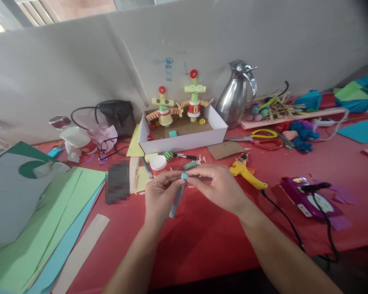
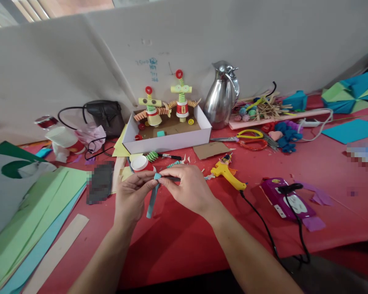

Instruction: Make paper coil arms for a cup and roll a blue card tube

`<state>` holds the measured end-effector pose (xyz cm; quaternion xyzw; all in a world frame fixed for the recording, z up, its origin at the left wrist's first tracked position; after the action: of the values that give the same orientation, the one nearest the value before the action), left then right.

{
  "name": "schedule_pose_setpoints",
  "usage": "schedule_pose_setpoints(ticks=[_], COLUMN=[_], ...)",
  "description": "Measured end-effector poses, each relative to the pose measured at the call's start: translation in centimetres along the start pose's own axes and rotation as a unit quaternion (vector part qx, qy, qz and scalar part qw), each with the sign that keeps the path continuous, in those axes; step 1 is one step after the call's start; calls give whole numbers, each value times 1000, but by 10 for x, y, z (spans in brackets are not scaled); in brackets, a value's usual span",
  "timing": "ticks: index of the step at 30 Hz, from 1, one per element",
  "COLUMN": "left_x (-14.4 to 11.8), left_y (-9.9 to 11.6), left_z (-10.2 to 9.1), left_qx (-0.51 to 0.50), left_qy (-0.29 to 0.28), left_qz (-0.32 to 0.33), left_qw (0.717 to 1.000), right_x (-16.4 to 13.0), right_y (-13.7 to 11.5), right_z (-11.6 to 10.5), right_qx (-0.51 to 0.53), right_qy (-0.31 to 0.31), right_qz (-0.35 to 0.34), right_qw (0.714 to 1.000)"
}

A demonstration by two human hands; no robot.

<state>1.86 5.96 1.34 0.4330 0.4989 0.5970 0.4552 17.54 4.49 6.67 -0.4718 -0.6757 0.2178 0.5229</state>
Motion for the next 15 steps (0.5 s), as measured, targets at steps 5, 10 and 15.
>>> schedule_pose_setpoints(ticks=[5,10,15], left_x=[-2,-1,-2], left_y=[2,0,-9], left_z=[-2,0,15], left_qx=[19,-9,-97], left_qy=[22,22,-125], left_qz=[-5,-27,-131], left_qw=[1000,999,979], right_x=[-1,-2,2], right_y=[-3,-1,-4], right_z=[3,4,-2], right_qx=[3,-14,61], right_qy=[22,53,33], right_qz=[-35,-42,-43], right_qw=[999,998,997])
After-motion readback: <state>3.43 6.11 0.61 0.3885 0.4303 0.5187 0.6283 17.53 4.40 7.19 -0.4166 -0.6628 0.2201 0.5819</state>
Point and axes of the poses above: each hand's wrist, its own x-axis towards the middle knuckle, its own z-axis out of the palm, y = z × x, the point moved 8 cm from there along x, towards the middle knuckle, and after that the axes turned 12 degrees about y, right-handed, at the moved point
